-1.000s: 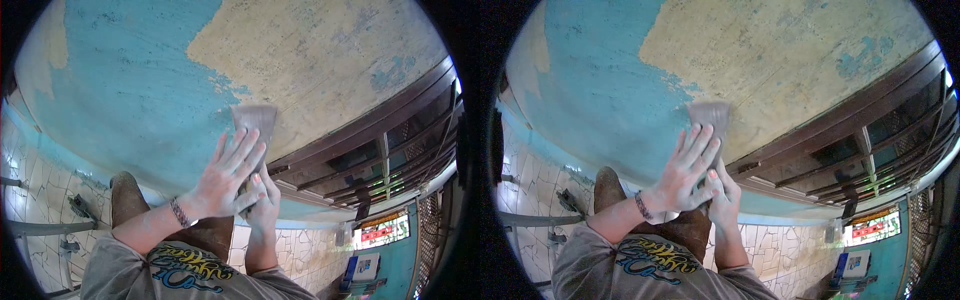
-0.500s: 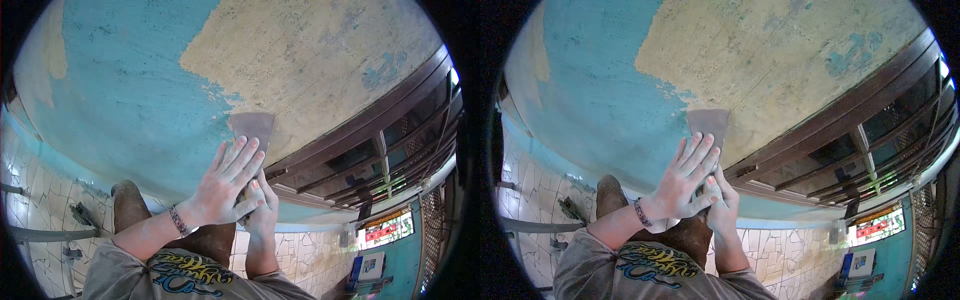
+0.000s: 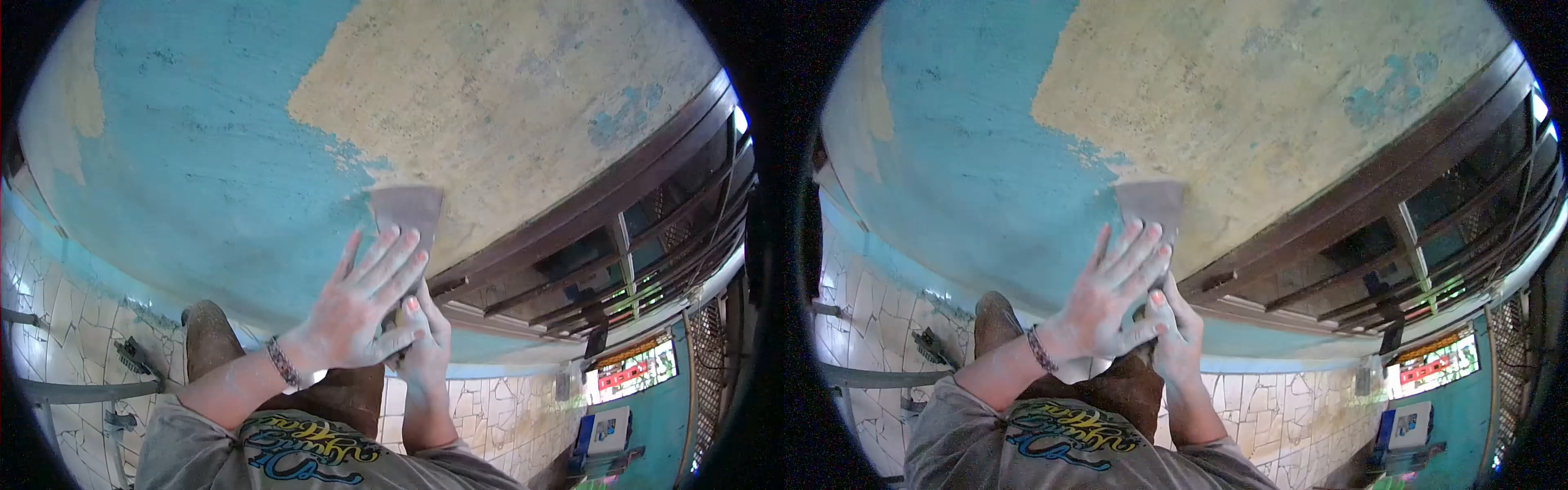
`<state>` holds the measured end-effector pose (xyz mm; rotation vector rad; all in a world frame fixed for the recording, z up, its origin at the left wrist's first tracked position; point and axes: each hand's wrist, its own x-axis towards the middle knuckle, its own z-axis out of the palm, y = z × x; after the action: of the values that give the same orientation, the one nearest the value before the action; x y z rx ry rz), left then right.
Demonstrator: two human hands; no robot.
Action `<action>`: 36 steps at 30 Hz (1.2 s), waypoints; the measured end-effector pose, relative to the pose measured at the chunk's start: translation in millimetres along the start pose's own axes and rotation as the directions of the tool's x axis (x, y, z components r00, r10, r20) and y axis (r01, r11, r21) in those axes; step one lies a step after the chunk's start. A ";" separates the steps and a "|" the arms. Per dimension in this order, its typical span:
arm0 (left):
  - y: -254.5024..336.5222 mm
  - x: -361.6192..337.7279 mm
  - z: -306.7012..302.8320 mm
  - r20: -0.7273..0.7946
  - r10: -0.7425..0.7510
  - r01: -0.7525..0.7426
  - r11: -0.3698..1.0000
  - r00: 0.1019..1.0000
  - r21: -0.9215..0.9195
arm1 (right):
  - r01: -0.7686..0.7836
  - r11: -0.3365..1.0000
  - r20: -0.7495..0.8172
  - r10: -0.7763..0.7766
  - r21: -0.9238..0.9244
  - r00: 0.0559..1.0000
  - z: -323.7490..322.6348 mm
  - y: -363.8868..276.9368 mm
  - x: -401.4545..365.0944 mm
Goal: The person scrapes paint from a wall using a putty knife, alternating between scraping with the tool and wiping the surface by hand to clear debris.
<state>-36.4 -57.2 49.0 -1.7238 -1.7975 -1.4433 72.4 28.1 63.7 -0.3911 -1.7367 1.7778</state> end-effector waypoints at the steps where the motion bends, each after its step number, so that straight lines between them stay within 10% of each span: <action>1: -5.6 1.0 0.4 -0.023 0.003 -0.003 1.000 1.000 0.011 | 0.015 1.000 0.005 -0.015 -0.017 1.000 -0.4 0.7 0.2; 11: -4.4 3.2 -1.3 -0.018 0.032 -0.032 0.999 0.999 0.010 | -0.025 0.969 -0.044 0.037 0.244 0.998 21.1 -3.1 -8.5; 36: -2.4 -7.8 -0.3 -0.038 -0.002 0.004 0.998 0.999 0.059 | 0.010 0.999 0.100 -0.014 0.045 0.995 -5.0 17.4 1.9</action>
<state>-36.6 -61.7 42.1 -1.6545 -1.8051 -1.4002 70.1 34.1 46.6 -0.2767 -1.7605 1.8524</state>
